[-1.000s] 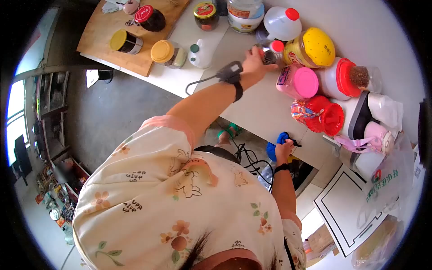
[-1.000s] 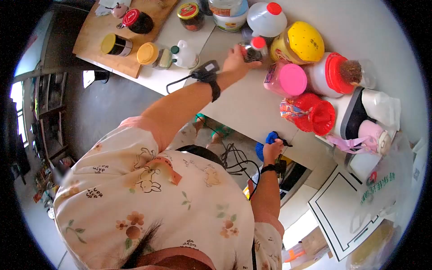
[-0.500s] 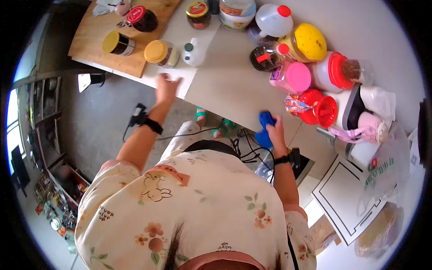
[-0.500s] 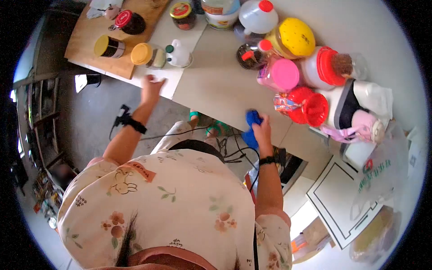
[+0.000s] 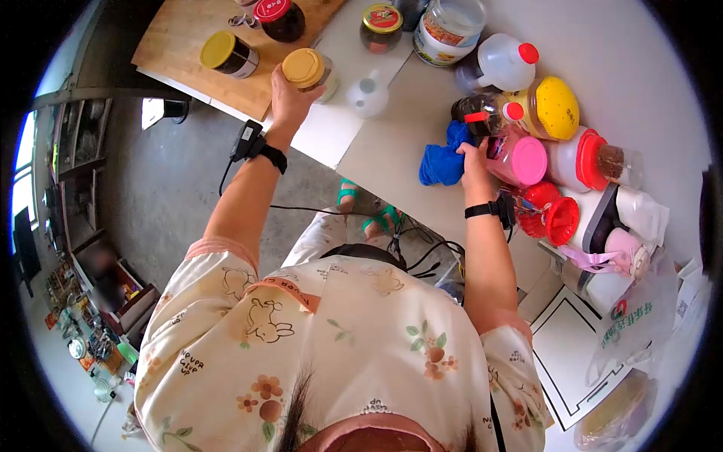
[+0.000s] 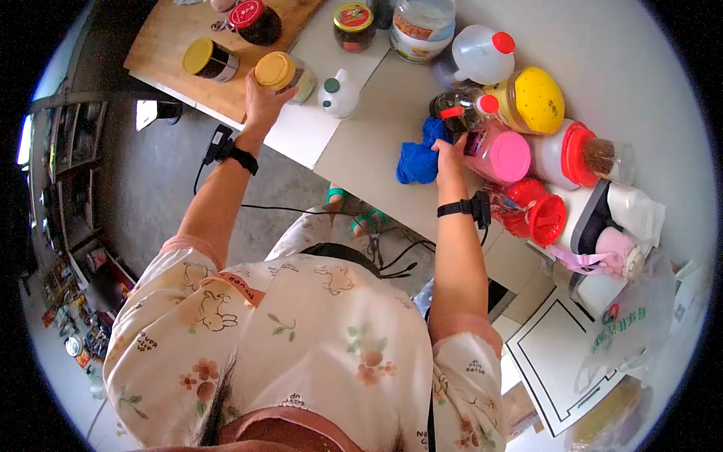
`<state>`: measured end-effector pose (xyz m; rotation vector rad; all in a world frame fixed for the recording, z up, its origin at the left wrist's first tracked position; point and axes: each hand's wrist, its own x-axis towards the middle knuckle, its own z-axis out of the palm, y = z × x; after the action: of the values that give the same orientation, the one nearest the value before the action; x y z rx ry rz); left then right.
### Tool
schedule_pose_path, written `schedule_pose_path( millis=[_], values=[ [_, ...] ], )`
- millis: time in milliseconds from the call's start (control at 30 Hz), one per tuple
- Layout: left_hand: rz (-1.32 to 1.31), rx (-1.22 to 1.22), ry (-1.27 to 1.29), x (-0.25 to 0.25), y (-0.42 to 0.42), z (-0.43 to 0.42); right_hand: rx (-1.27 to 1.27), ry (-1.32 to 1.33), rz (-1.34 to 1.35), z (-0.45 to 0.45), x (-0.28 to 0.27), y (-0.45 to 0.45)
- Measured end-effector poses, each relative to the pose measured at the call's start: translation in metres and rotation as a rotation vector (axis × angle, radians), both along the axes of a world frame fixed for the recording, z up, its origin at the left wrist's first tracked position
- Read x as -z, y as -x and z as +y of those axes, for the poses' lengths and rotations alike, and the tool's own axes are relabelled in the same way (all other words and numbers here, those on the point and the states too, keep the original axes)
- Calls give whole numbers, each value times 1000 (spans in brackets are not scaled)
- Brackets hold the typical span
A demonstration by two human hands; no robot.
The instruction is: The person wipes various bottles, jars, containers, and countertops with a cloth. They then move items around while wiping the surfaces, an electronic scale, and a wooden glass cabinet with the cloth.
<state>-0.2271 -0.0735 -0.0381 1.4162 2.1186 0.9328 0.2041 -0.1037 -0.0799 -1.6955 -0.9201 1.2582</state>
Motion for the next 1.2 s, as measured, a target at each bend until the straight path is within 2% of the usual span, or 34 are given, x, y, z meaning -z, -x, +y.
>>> schedule_pose_path(
  millis=[100, 200, 300, 333, 433, 467, 500, 533, 567, 600, 633, 700, 767, 867, 967, 1033, 1100, 1133, 1200],
  values=[
    [-24, -39, -9, -7, 8, -15, 77, -26, -54, -7, 34, 6],
    [66, -97, 26, -23, 10, -54, -140, 78, -149, -13, 22, 24],
    [14, -15, 71, -40, 7, -106, -85, 116, -131, -7, 11, 43],
    [12, 16, 103, -47, 3, -122, 60, 125, -215, -4, 29, 43],
    [18, 116, 162, -62, -19, -156, 352, 180, -127, 1, 22, 41],
    [29, 160, 166, -66, -30, -164, 103, -86, -70, 1, 16, 29],
    [23, 221, 170, -68, -44, -167, 43, -86, -39, 0, -4, 35],
    [-15, 260, 191, -76, -58, -167, -12, -83, -15, 2, -20, 40],
    [-41, 307, 174, -76, -74, -163, -14, -173, -101, 5, 25, 28],
    [-62, 350, 158, -76, -89, -160, -34, -242, -93, 3, 26, 32],
    [-77, 386, 141, -76, -103, -157, -69, 38, -112, -4, 5, 36],
    [-124, 446, 103, -78, -134, -144, -337, 75, -184, -5, 14, 23],
    [-118, 492, 48, -79, -164, -128, -306, 51, -175, -13, -2, 18],
    [-92, 546, 29, -74, -215, -100, -196, -1, -290, -34, 38, -20],
    [-71, 602, -14, -56, -266, -68, -195, 103, -117, -78, 16, -57],
    [-76, 607, -45, -39, -298, -46, -169, 30, -374, -116, 27, -74],
    [-79, 581, -55, -26, -327, -25, -180, 135, -454, -147, 10, -79],
    [-161, 583, -32, -24, -338, -14, -152, 147, -408, -160, 9, -81],
    [-165, 556, -76, -17, -359, 4, -101, 194, -308, -181, 11, -85]
  ],
)
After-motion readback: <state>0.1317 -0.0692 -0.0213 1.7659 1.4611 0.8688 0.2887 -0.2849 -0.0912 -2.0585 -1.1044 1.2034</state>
